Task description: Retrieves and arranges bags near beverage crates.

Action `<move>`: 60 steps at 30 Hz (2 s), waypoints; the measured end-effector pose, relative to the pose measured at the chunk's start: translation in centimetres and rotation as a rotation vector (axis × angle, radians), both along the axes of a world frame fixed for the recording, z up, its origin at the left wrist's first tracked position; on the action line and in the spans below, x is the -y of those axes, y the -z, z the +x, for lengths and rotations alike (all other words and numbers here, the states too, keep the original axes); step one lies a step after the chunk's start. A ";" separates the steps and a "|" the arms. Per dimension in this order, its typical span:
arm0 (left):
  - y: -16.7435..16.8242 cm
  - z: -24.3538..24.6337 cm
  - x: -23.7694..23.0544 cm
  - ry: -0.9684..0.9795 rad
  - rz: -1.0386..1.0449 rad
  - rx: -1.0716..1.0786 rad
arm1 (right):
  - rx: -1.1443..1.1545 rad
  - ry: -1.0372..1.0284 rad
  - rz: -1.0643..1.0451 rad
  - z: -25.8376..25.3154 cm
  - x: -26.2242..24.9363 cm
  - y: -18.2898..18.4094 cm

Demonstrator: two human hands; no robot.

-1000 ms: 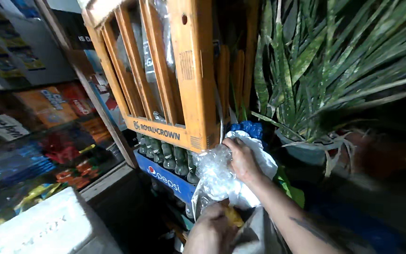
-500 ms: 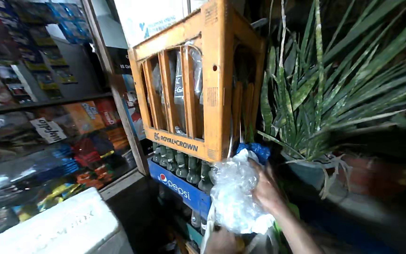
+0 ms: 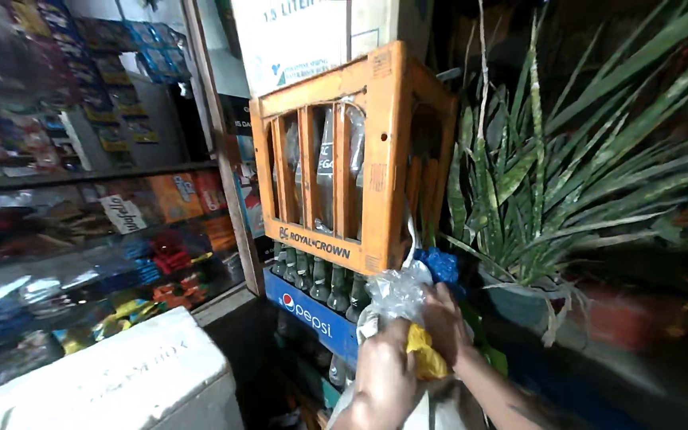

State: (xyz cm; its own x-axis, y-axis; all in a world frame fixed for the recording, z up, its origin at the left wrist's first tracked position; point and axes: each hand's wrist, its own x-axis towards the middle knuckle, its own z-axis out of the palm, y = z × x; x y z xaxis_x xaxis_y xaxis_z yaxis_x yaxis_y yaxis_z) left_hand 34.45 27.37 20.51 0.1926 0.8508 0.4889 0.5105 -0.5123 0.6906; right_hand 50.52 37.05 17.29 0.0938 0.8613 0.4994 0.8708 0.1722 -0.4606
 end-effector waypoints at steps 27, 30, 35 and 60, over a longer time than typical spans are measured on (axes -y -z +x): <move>-3.4 -1.9 -2.2 0.236 -0.348 0.005 | -0.184 -0.403 -0.321 -0.3 11.1 -4.4; -3.6 -2.8 -2.0 0.380 -0.028 -0.155 | -0.293 -0.218 -0.172 -2.4 11.4 -0.4; -4.9 -1.5 -6.2 0.560 -0.072 -0.859 | -0.113 -0.201 0.173 0.0 14.9 -0.1; 1.2 -2.1 -3.1 0.338 -0.043 -0.309 | -0.433 -0.441 -0.002 -1.6 7.8 -8.9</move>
